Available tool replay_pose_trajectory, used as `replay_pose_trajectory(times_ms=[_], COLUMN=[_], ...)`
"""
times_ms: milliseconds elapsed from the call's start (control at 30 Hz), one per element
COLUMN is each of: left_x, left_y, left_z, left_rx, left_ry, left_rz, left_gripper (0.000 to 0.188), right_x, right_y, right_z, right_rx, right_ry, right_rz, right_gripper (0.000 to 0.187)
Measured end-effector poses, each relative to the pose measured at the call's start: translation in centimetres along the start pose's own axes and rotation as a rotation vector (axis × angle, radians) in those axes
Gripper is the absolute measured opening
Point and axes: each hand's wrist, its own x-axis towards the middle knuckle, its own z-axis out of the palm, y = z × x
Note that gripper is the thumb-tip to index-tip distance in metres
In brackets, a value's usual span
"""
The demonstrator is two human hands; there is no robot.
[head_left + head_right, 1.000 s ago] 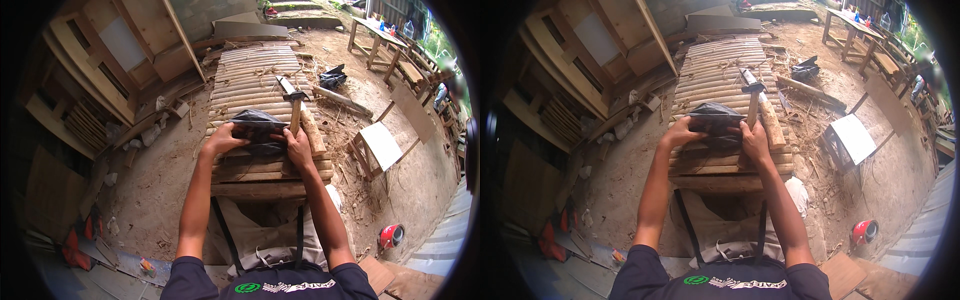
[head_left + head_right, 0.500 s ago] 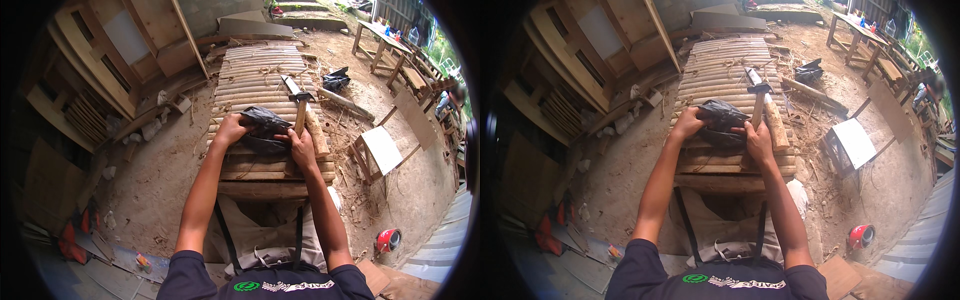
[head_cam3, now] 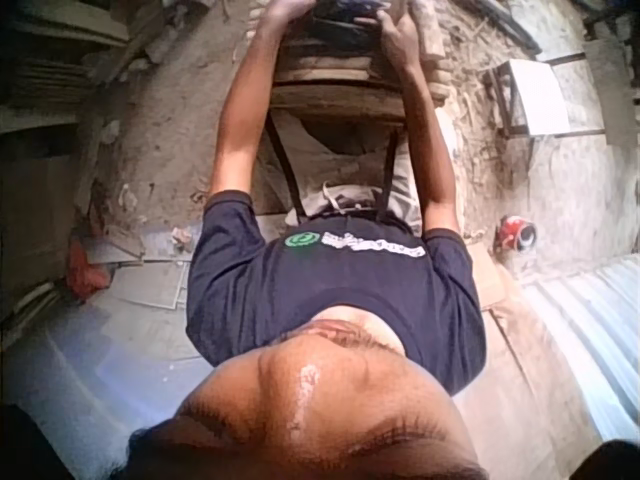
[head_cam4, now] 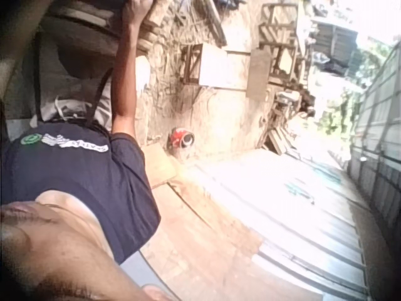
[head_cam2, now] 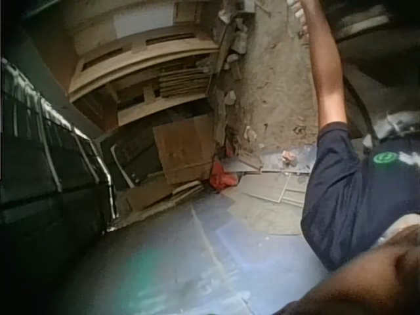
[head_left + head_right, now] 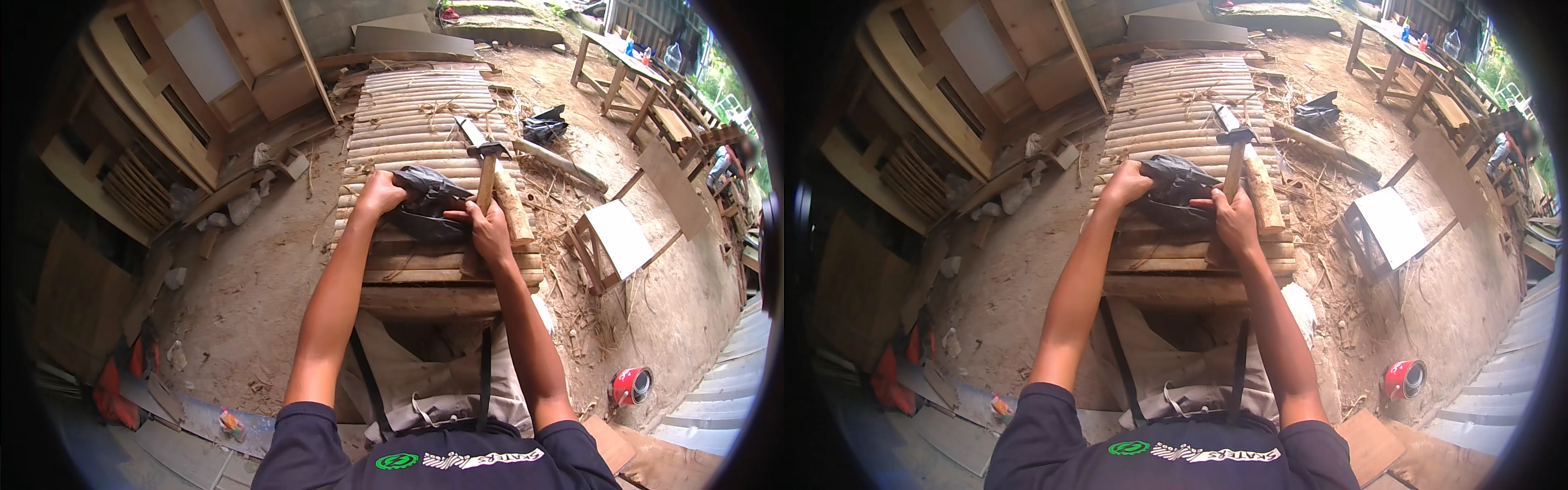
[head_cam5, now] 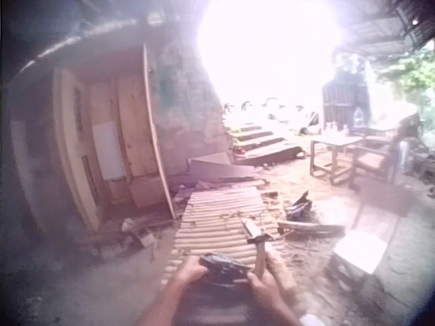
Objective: The person uses a machete and hammer to split and shape bamboo pieces on a workbench. They repeatedly strike the bamboo, adjust its position, and split it into smaller sections.
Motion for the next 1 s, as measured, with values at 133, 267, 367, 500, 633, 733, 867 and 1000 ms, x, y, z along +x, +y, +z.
replay_pose_trajectory(times_ms=[133,267,367,500,633,733,867,1000], left_x=[0.3,0.9,1.1,0.3,-0.5,-0.7,-1.2,-2.1], left_y=[0.7,0.5,0.0,-0.4,0.0,0.4,0.0,-1.1], left_z=[0.8,1.0,1.1,0.9,0.9,1.2,0.1,-2.6], left_rx=[0.111,0.101,0.115,0.139,0.123,0.121,-0.189,-0.445], left_ry=[0.092,0.037,0.115,0.132,0.122,0.135,-0.016,-0.179], left_rz=[-0.097,-0.155,-0.128,-0.033,0.020,-0.042,-0.022,-0.025], left_gripper=[0.034,0.037,0.035,0.029,0.025,0.026,0.021,0.016], right_x=[0.1,0.2,0.3,0.2,0.1,0.0,0.1,0.3], right_y=[0.3,0.7,0.8,0.6,0.4,0.3,0.4,0.6], right_z=[-0.2,-0.3,-0.3,-0.3,-0.2,-0.1,-0.3,-0.5], right_rx=[0.006,-0.004,0.007,-0.017,-0.055,0.017,-0.084,-0.088], right_ry=[-0.020,-0.012,-0.012,-0.002,0.002,0.017,0.010,0.019], right_rz=[-0.021,-0.014,-0.035,-0.005,0.015,-0.018,0.020,0.025], right_gripper=[0.014,0.014,0.014,0.014,0.014,0.017,0.014,0.014])
